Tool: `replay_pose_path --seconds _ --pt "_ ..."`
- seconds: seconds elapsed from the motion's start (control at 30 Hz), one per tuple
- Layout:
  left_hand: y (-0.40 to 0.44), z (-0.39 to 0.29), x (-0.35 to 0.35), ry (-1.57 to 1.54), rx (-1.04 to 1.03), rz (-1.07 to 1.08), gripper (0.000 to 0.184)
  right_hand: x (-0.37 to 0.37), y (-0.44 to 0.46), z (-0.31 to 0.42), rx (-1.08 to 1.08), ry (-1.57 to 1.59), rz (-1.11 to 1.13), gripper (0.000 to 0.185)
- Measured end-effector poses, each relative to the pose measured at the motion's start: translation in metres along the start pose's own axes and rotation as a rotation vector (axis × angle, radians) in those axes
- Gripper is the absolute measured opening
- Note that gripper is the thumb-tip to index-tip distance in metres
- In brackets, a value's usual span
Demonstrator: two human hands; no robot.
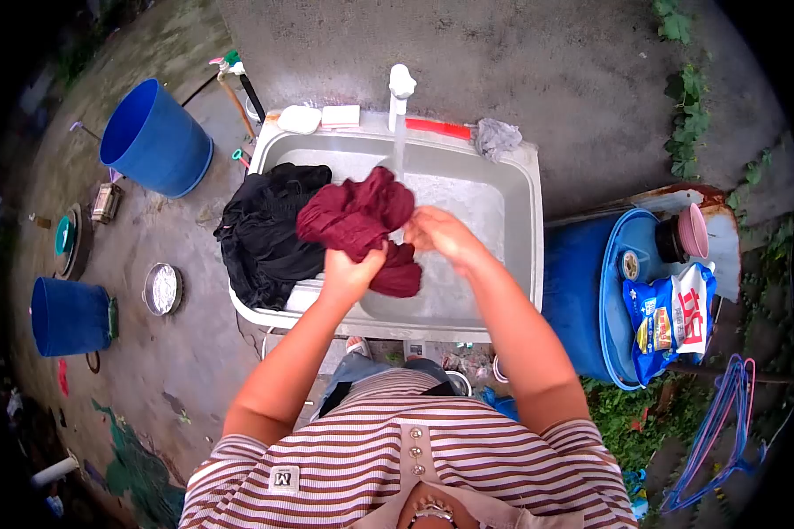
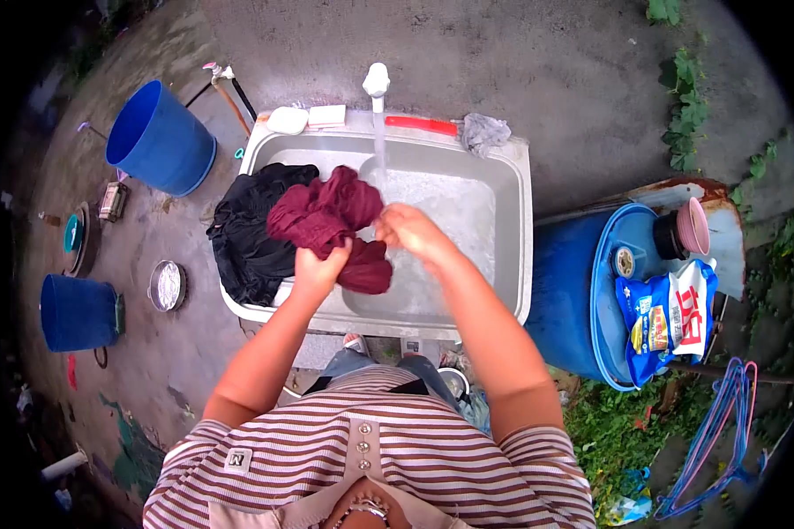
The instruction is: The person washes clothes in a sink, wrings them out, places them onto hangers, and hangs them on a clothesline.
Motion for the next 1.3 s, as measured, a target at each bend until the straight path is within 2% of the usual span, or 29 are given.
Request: replay_pose_path --seconds 0.07,0.13,0.2,0.27,0.3,0.37,0.43,0.5,0.53,0.6,0.7,0.73,0.77,0.8,0.83,0.87,0.9,0.97,1.03,1.1,1.17,1.23,1.3 --pt "-0.010 0.013 0.031 -0.001 0.027 -0.115 0.015 0.032 0.025 0.029 0.332 -0.371 -0.142 0.023" --pt "-0.018 0.015 0.059 -0.078 0.108 -0.199 0.019 0.056 0.021 0.090 0.497 -0.642 -0.433 0.023" --pt "-0.027 0.015 0.083 -0.099 0.185 -0.308 0.022 0.054 0.021 0.152 0.680 -0.912 -0.615 0.031" --pt "-0.036 0.022 0.101 -0.140 0.235 -0.376 0.026 0.039 0.032 0.195 0.880 -1.077 -0.646 0.043" --pt "-0.040 0.024 0.106 -0.135 0.236 -0.376 0.026 0.038 0.043 0.205 0.880 -1.073 -0.644 0.043" --pt "-0.046 0.023 0.115 -0.123 0.232 -0.382 0.029 0.015 0.070 0.214 0.885 -1.404 -0.513 0.056" --pt "-0.051 0.017 0.119 -0.080 0.227 -0.337 0.028 0.008 0.089 0.215 0.815 -1.475 -0.426 0.056" --pt "-0.054 0.010 0.121 -0.053 0.223 -0.306 0.025 0.006 0.103 0.216 0.629 -1.670 -0.430 0.042" --pt "-0.056 0.009 0.124 -0.053 0.220 -0.307 0.025 0.002 0.104 0.219 0.631 -1.671 -0.432 0.042" --pt "-0.059 0.011 0.123 -0.036 0.273 -0.257 0.024 0.017 0.113 0.219 0.374 -1.529 -0.511 0.032" --pt "-0.061 0.018 0.124 -0.062 0.311 -0.230 0.025 0.017 0.110 0.227 0.320 -1.524 -0.560 0.035" --pt "-0.063 0.018 0.127 0.011 0.354 -0.250 0.032 0.012 0.110 0.228 0.379 -1.551 -0.552 0.032" --pt "-0.064 0.026 0.132 0.060 0.309 -0.285 0.036 0.020 0.125 0.221 0.358 -1.521 -0.547 0.031" --pt "-0.067 0.029 0.130 0.065 0.443 -0.235 0.037 0.021 0.117 0.218 0.179 -1.459 -0.482 0.028" --pt "-0.066 0.036 0.127 0.045 0.488 -0.182 0.032 0.032 0.130 0.214 0.271 -1.337 -0.602 0.026" --pt "-0.062 0.038 0.122 0.059 0.503 -0.164 0.030 0.036 0.137 0.212 0.297 -1.392 -0.682 0.029" --pt "-0.056 0.040 0.117 -0.003 0.442 -0.101 0.033 0.029 0.144 0.211 0.274 -1.432 -0.695 0.029" --pt "-0.052 0.075 0.125 -0.054 0.401 -0.112 0.039 0.037 0.147 0.209 0.190 -1.168 -0.751 0.038" --pt "-0.043 0.040 0.107 -0.132 0.328 -0.071 0.046 0.026 0.100 0.209 0.209 -1.082 -0.650 0.065" --pt "-0.041 0.032 0.095 -0.259 0.405 -0.063 0.041 0.026 0.053 0.193 0.315 -1.027 -0.700 0.075" --pt "-0.041 0.041 0.086 -0.321 0.511 0.038 0.040 0.040 0.005 0.165 0.420 -0.968 -0.740 0.072" --pt "-0.039 0.059 0.086 -0.366 0.509 0.064 0.038 0.067 -0.058 0.130 0.516 -0.861 -0.759 0.064" --pt "-0.038 0.043 0.065 -0.481 0.556 0.184 0.042 0.100 -0.139 0.101 0.515 -0.798 -0.931 0.053"
Point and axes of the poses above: each hand's wrist, its own y-axis towards the middle knuckle, its own x-axis out of the back of the hand, z = x × y, the point moved 9 cm from there along y, towards the middle knuckle, and after that the axes turned 3 degrees about -x, right-handed, at the moved point
